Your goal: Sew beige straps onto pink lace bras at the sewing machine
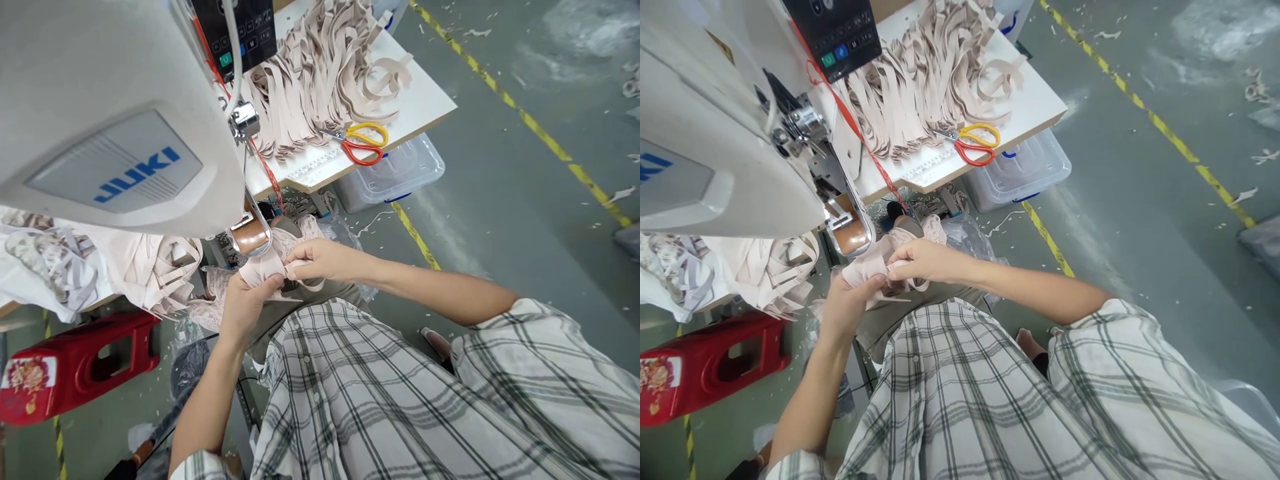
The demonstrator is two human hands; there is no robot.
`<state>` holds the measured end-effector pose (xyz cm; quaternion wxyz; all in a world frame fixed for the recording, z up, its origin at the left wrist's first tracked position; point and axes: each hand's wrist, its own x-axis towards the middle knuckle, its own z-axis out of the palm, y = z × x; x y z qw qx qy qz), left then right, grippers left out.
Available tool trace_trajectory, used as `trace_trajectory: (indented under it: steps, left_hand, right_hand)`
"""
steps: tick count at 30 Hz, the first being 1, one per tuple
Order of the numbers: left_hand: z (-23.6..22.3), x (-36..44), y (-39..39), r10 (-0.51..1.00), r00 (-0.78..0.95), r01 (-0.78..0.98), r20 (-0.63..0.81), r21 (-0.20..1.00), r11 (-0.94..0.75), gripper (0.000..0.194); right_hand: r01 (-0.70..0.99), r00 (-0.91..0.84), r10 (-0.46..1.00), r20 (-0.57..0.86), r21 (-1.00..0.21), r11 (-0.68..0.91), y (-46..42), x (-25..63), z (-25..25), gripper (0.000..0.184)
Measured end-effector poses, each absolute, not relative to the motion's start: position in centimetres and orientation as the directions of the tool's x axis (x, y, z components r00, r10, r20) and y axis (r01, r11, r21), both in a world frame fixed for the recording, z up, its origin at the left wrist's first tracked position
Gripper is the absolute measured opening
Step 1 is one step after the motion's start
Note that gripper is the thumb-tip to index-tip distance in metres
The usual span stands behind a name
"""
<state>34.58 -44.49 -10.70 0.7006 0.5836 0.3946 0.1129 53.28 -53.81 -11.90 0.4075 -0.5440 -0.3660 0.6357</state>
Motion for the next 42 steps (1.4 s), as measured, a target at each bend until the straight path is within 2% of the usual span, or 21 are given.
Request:
trace_trajectory:
  steps: [2, 4, 6, 9, 11, 12, 15, 18, 20, 22, 25, 27, 28, 31, 34, 37, 39, 42]
  left_hand:
    - [-11.4, 34.8, -44.7, 0.644, 0.646, 0.243, -0.409, 0.911, 0.334, 0.022]
    - [-11.8, 35.2, -45.1, 0.682, 0.618, 0.178, -0.391, 0.915, 0.363, 0.022]
    - [-11.5, 35.7, -45.6, 0.719, 0.585, 0.13, -0.375, 0.919, 0.373, 0.021]
    - [-10.2, 36.0, -46.2, 0.76, 0.559, 0.127, -0.332, 0.94, 0.317, 0.019]
    - [-9.4, 35.6, -46.2, 0.764, 0.568, 0.167, -0.305, 0.952, 0.256, 0.02]
    - [-9.2, 35.1, -46.1, 0.761, 0.574, 0.193, -0.303, 0.953, 0.234, 0.022]
    - [-9.9, 33.2, -45.9, 0.787, 0.543, 0.149, -0.293, 0.956, 0.253, 0.044]
    - [-11.4, 31.7, -46.3, 0.827, 0.495, -0.024, -0.267, 0.947, 0.319, 0.083]
    - [-11.8, 31.5, -46.6, 0.837, 0.472, 0.004, -0.276, 0.95, 0.311, 0.104]
    - [-11.4, 31.5, -46.4, 0.858, 0.459, 0.078, -0.231, 0.972, 0.22, 0.11]
    - [-10.1, 31.3, -44.8, 0.878, 0.478, 0.069, 0.033, 0.995, -0.074, 0.1]
    - [-9.6, 30.9, -43.2, 0.808, 0.539, 0.091, 0.238, 0.937, -0.337, 0.086]
    - [-9.6, 30.7, -42.4, 0.746, 0.595, 0.137, 0.298, 0.878, -0.46, 0.078]
    - [-10.4, 30.5, -40.2, 0.564, 0.778, 0.272, 0.278, 0.66, -0.701, 0.063]
    - [-11.9, 30.6, -38.1, 0.497, 0.841, 0.325, 0.211, 0.538, -0.778, 0.057]
    - [-12.9, 30.8, -36.5, 0.449, 0.873, 0.311, 0.192, 0.49, -0.814, 0.052]
    - [-13.0, 30.9, -36.0, 0.43, 0.883, 0.289, 0.19, 0.5, -0.816, 0.051]
    - [-12.4, 31.1, -36.5, 0.444, 0.873, 0.29, 0.203, 0.515, -0.806, 0.053]
  right_hand:
    - [-0.165, -0.075, 0.925, -0.373, -0.91, -0.38, -53.9, 53.1, -11.9, 0.022]
    - [-0.124, -0.047, 0.933, -0.357, -0.925, -0.36, -54.0, 52.8, -11.7, 0.023]
    - [0.007, 0.04, 0.951, -0.306, -0.952, -0.307, -54.1, 52.6, -11.3, 0.024]
    - [0.273, 0.155, 0.98, -0.127, -0.948, -0.166, -54.0, 52.4, -10.5, 0.02]
    - [0.383, 0.133, 0.989, -0.06, -0.918, -0.107, -53.7, 52.6, -9.9, 0.017]
    - [0.388, 0.098, 0.993, -0.072, -0.916, -0.105, -53.5, 52.9, -9.5, 0.016]
    - [0.22, -0.007, 0.979, -0.204, -0.955, -0.197, -52.7, 53.7, -8.3, 0.017]
    - [0.047, -0.115, 0.954, -0.275, -0.961, -0.272, -51.3, 54.4, -6.6, 0.018]
    - [0.029, -0.248, 0.932, -0.264, -0.964, -0.266, -50.0, 54.7, -5.4, 0.018]
    - [0.102, -0.379, 0.9, -0.217, -0.976, -0.192, -48.5, 54.8, -4.3, 0.019]
    - [0.403, -0.343, 0.927, -0.152, -0.915, -0.001, -46.3, 55.1, -3.3, 0.01]
    - [0.608, -0.247, 0.962, -0.112, -0.792, 0.064, -45.2, 55.3, -3.0, 0.01]
    - [0.675, -0.22, 0.97, -0.099, -0.734, 0.078, -44.9, 55.4, -2.9, 0.012]
    - [0.738, -0.22, 0.972, -0.083, -0.666, 0.11, -44.5, 55.5, -3.1, 0.017]
    - [0.736, -0.226, 0.97, -0.084, -0.667, 0.114, -44.6, 55.5, -3.3, 0.02]
    - [0.738, -0.223, 0.972, -0.078, -0.665, 0.115, -44.5, 55.6, -3.4, 0.023]
    - [0.746, -0.215, 0.973, -0.089, -0.657, 0.105, -44.5, 55.6, -3.5, 0.024]
    - [0.731, -0.192, 0.978, -0.077, -0.676, 0.091, -45.1, 55.7, -4.3, 0.015]
